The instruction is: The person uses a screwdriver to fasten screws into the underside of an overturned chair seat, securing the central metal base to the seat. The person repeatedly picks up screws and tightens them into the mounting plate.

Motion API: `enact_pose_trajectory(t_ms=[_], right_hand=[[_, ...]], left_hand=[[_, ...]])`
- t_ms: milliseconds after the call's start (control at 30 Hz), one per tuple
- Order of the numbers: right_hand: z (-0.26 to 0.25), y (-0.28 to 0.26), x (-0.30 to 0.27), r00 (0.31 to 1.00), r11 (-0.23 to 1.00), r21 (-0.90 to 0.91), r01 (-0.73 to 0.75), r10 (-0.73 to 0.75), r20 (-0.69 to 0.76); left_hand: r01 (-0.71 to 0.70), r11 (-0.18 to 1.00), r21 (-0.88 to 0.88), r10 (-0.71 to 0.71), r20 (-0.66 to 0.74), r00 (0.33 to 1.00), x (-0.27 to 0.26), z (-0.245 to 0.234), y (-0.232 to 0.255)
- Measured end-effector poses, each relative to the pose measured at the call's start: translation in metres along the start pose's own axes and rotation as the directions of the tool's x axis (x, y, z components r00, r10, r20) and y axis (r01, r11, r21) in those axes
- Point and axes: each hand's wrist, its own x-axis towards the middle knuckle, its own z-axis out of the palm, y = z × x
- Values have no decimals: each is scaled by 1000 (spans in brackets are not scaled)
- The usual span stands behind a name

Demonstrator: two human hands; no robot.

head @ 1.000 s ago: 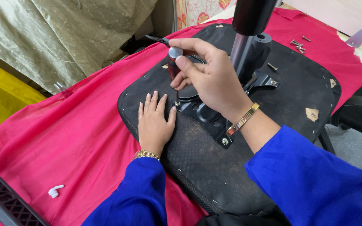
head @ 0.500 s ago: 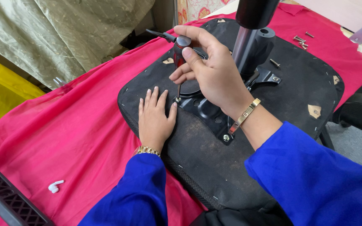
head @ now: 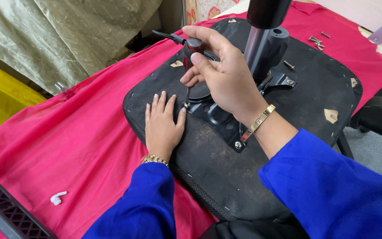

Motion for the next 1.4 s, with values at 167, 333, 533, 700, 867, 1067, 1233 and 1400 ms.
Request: enact_pose_trajectory(t_ms=[167, 333, 533, 700, 867, 1067, 1233, 1400], right_hand=[[-5, 5, -2, 996, 989, -127, 75, -80, -35], [-5, 15, -1, 986, 988, -153, 34, -58, -155], [-1, 17, -3, 976, 972, -158, 175, -192, -101], [-2, 9, -17, 986, 943, -320, 89, -130, -107], [1, 13, -46, 970, 856, -501, 127, -213, -119], [10, 51, -92, 978, 800, -584, -140, 19, -209], [1, 83, -111, 991, 699, -704, 131, -102, 83], [-1, 97, -115, 999, 723, -689, 34, -39, 8]], left_hand=[[59, 958, -279, -50, 37, 998, 11, -23, 13], [-201, 761, -616, 65, -236, 970, 23, -52, 56], [-301, 747, -593, 79, -371, 925, 38, -71, 94], [-219, 606, -765, -27, -294, 955, 44, -74, 87], [-248, 550, -797, 69, -252, 965, 42, -69, 73], [-285, 568, -772, 63, -304, 950, 39, -59, 67], [-275, 576, -770, 47, -305, 951, 42, -64, 58], [-303, 694, -653, 97, -332, 938, 40, -75, 54]])
